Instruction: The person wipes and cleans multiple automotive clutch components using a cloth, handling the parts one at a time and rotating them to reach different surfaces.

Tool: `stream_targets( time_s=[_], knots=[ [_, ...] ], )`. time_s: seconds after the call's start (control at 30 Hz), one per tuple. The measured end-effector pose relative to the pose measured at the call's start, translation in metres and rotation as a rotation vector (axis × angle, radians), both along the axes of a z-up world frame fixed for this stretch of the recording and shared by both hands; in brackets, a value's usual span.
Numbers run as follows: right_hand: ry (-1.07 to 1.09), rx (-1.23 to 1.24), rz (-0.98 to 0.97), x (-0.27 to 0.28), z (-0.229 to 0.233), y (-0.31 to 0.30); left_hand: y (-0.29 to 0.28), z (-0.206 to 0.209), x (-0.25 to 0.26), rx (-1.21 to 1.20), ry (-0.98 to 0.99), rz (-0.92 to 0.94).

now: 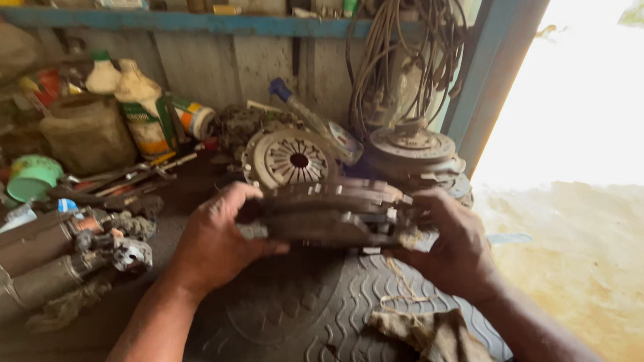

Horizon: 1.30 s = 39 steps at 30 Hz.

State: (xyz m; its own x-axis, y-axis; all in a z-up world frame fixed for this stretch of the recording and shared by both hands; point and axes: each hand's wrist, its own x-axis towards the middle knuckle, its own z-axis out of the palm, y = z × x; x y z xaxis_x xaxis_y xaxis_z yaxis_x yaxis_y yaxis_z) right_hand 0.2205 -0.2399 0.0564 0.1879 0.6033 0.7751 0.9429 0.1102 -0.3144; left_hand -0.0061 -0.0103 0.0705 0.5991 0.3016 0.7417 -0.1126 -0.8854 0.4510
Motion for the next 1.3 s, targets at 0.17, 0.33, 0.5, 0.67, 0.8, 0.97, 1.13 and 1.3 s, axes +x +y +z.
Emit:
stream_targets(
  time_s=[0.17,0.33,0.5,0.67,0.8,0.97,1.13,1.3],
  knots=[
    [-0.256,-0.033,0.016,-0.003,0.0,-0.012,-0.007,0.002,-0.014,-0.009,0.234,0.11],
    [-0.258,-0.223,0.004,-0.009,0.005,-0.017,-0.013,-0.006,-0.027,0.074,0.275,0.132],
    [-0.271,-0.443,-0.013,-0.012,0.021,-0.029,-0.002,-0.012,-0.031,0.131,0.33,0.102],
    [0.33,-0.39,-0.06,0.019,0.021,-0.038,0.032,-0.023,-0.045,-0.356,0.499,0.081],
    [0.414,-0.298,-0.39,0.019,0.001,-0.014,0.031,-0.034,-0.029,-0.716,0.097,0.143],
    [0.717,-0.462,-0.215,0.002,-0.011,0.0,0.014,-0.048,-0.003,-0.816,0.286,0.263],
    [0.731,-0.709,-0.211,-0.019,0.001,0.001,-0.007,-0.041,0.002,-0.723,0.373,0.291],
    [0.913,-0.508,-0.083,-0.022,-0.003,0.007,-0.016,-0.022,0.001,-0.901,0.201,0.208]
  ],
)
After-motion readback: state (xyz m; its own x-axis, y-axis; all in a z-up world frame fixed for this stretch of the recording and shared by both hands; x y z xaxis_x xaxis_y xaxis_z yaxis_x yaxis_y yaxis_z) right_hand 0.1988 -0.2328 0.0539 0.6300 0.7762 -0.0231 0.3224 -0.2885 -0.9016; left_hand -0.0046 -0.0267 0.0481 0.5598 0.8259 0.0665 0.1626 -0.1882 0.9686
